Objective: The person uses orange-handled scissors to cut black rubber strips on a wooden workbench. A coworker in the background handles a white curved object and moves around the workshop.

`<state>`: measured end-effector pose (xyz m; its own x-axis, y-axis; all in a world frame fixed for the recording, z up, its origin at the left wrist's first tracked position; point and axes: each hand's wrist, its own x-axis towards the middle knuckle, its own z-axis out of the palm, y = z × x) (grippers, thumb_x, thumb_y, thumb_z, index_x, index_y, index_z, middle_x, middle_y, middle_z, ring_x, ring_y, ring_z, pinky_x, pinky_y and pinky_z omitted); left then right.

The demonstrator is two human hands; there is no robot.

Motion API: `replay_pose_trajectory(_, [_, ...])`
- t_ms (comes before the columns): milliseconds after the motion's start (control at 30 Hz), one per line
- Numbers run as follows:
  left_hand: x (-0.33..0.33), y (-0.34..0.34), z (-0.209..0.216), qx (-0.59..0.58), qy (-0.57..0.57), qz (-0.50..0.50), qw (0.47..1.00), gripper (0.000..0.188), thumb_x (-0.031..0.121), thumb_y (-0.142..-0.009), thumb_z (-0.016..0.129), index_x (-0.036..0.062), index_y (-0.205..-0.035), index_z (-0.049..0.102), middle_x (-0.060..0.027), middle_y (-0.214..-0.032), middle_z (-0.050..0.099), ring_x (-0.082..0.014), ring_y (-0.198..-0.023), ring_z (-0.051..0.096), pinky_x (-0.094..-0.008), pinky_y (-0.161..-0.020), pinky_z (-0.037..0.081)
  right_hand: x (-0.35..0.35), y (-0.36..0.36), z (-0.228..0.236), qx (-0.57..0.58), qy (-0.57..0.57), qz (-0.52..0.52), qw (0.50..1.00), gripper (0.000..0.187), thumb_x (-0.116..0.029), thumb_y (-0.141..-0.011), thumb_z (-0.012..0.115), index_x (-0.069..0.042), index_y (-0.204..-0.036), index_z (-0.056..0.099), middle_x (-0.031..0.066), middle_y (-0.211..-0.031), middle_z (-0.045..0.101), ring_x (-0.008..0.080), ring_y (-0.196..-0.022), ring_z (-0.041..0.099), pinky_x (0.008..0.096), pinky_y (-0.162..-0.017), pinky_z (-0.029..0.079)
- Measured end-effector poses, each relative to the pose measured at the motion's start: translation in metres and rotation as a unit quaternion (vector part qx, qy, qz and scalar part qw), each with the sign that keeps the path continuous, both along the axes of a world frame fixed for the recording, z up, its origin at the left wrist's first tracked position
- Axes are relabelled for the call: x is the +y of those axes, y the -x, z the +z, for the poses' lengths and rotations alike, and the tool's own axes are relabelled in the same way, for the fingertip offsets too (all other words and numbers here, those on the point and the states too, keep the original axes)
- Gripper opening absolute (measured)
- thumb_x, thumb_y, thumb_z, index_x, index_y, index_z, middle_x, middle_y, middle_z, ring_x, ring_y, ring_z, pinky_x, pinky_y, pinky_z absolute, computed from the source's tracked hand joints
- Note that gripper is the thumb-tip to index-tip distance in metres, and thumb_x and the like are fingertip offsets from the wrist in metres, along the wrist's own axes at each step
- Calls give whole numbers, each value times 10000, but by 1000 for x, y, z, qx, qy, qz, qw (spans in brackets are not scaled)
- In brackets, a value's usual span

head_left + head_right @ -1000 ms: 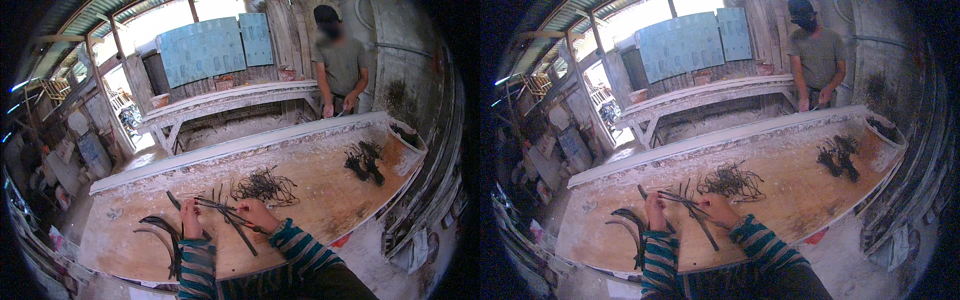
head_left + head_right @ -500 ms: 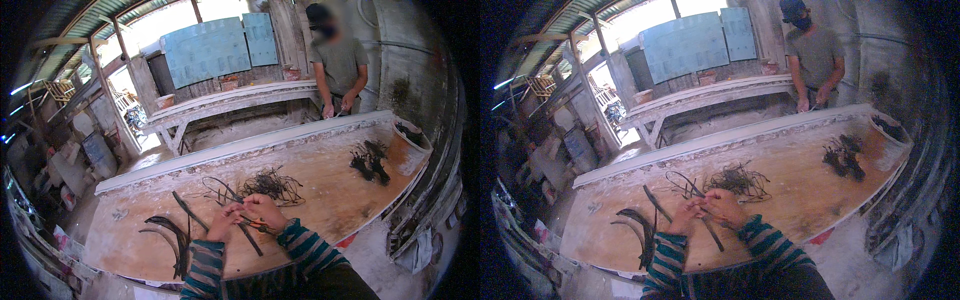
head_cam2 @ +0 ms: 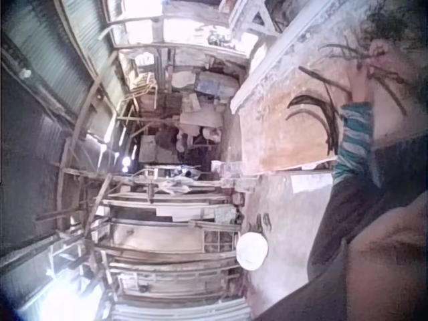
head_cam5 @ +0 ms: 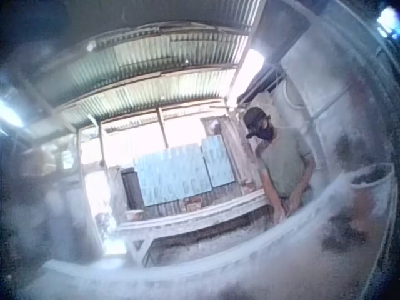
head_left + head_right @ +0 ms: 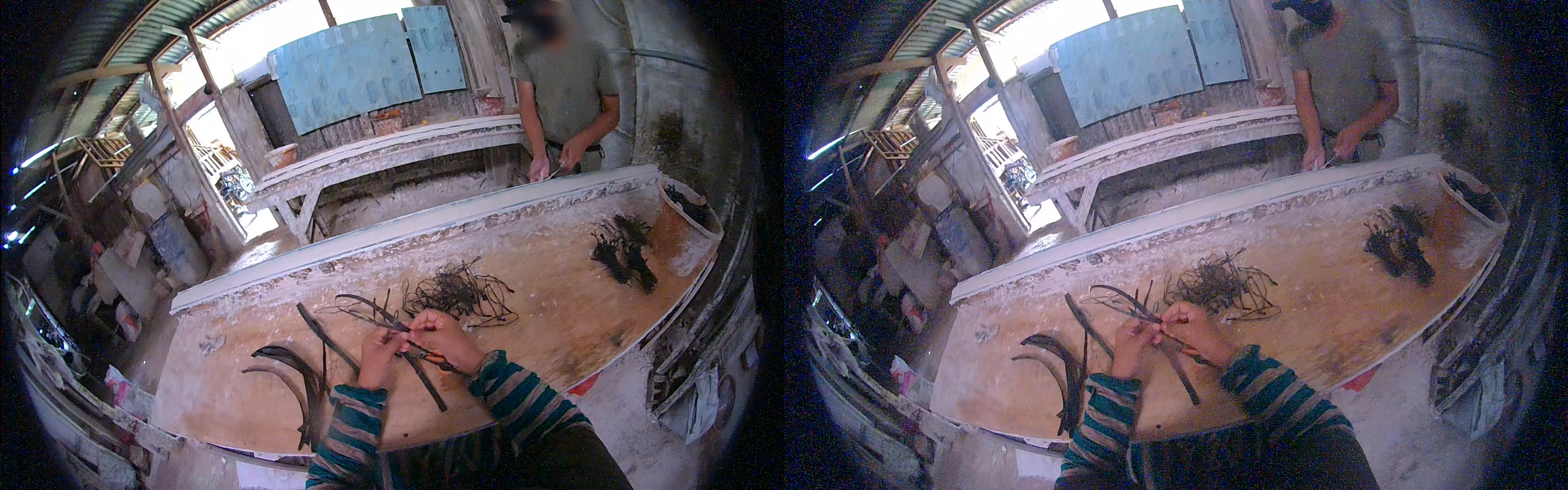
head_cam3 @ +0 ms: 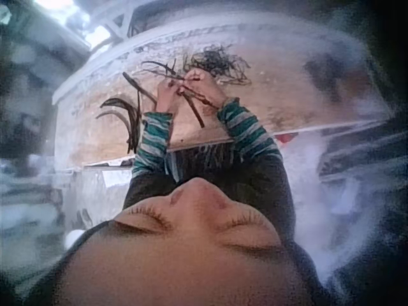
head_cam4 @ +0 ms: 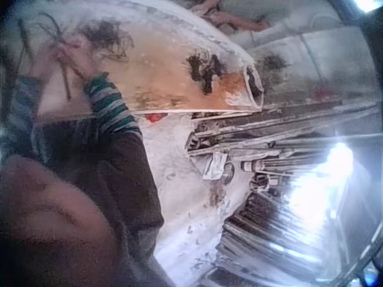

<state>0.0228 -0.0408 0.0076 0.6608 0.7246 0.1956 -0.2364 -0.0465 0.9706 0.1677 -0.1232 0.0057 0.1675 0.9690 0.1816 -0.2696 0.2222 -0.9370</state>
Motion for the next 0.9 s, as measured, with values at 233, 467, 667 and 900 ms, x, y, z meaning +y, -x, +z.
replay_pose_trajectory(233, [5, 0, -9, 16, 23, 11, 1000, 188, 100, -844, 608, 1, -1003, 603, -56, -809, 634, -119, -678, 582, -236, -623, 473, -11, 3, 23, 13, 20, 18, 1000, 117, -42, -832, 614, -17, -929, 554, 29, -863, 587, 90, -827, 565, 211, -723, 461])
replay_pose_trajectory(467, [4, -2, -13, -17, 15, 17, 1000, 86, 126, -870, 587, 43, -862, 569, -34, -829, 613, -89, -713, 555, -222, -627, 433, 0, -2, 2, 11, 45, 21, 999, 136, -20, -817, 619, -7, -944, 573, 38, -906, 600, 92, -841, 566, 215, -750, 460])
replay_pose_trajectory(667, [2, -4, -8, -24, 14, 9, 1000, 98, 115, -865, 594, 61, -806, 540, -31, -825, 606, -88, -717, 549, -217, -625, 421, 1, -4, -3, 20, 66, 26, 997, 142, -10, -815, 613, -4, -953, 580, 35, -904, 606, 84, -832, 568, 205, -737, 463])
replay_pose_trajectory(900, [6, -4, -11, -33, 1, 5, 999, 96, 91, -844, 617, 65, -796, 538, -19, -783, 595, -88, -686, 547, -212, -605, 420, 7, -5, -16, -19, 26, 21, 999, 100, -105, -829, 625, -38, -892, 587, 11, -826, 622, 42, -655, 504, 186, -541, 388])
